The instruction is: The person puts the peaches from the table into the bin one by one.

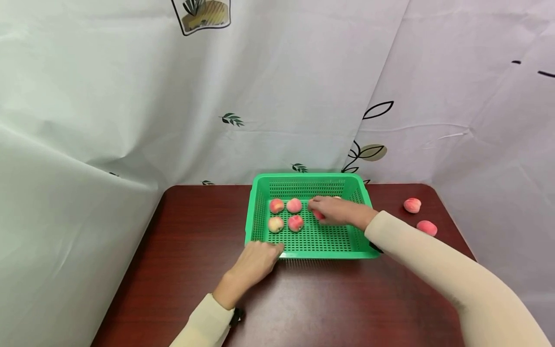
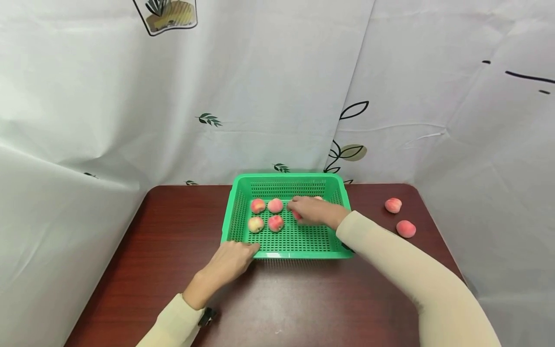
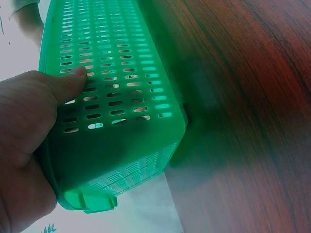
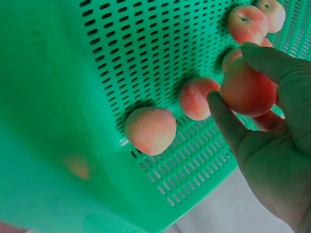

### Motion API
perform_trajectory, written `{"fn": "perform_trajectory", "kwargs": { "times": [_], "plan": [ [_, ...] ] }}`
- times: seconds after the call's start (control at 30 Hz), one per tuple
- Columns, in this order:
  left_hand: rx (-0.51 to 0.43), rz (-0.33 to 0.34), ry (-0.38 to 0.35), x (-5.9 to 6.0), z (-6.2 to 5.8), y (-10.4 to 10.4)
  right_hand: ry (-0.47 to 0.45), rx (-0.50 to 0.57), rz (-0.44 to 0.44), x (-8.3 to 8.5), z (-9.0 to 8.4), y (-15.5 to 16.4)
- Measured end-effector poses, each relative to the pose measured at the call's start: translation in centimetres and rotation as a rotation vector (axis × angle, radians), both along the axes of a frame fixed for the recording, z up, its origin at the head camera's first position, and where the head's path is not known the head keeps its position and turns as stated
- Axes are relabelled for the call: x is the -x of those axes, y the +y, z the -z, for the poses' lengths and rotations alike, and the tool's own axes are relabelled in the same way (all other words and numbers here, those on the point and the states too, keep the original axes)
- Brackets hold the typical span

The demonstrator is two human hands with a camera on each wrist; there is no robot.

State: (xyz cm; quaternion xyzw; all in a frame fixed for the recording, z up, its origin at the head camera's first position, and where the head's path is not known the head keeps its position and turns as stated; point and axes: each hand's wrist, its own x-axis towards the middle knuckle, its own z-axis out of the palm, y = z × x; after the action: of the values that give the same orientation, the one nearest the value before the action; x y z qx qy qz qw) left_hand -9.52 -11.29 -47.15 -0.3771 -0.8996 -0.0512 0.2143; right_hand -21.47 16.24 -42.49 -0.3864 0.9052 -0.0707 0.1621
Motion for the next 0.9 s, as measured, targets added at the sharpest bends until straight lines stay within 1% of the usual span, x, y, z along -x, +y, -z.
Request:
{"fn": "perform_trajectory", "kwargs": {
  "times": [0.13, 0.37, 0.53, 0.67, 0.9],
  "plan": [
    [-0.005, 0.0, -0.003, 0.0, 0.0, 0.0, -0.048, -0.046, 0.032, 0.3, 0.0, -0.7],
    [-0.006, -0.003, -0.013, 0.1, 0.2, 0.0, -0.082, -0.171, 0.059, 0.9, 0.2, -2.1],
    [-0.018, -0.001, -0.013, 0.1, 0.2, 0.0, -0.14, -0.254, 0.069, 1.4, 0.7, -3.0],
    [-0.018, 0.006, -0.011, 0.1, 0.3, 0.1, -0.169, -0.268, 0.072, 1.5, 0.9, -3.3],
    [-0.013, 0.004, 0.001, 0.2, 0.2, 0.0, -0.202, -0.331, 0.087, 1.3, 1.2, -3.8]
  ]
}}
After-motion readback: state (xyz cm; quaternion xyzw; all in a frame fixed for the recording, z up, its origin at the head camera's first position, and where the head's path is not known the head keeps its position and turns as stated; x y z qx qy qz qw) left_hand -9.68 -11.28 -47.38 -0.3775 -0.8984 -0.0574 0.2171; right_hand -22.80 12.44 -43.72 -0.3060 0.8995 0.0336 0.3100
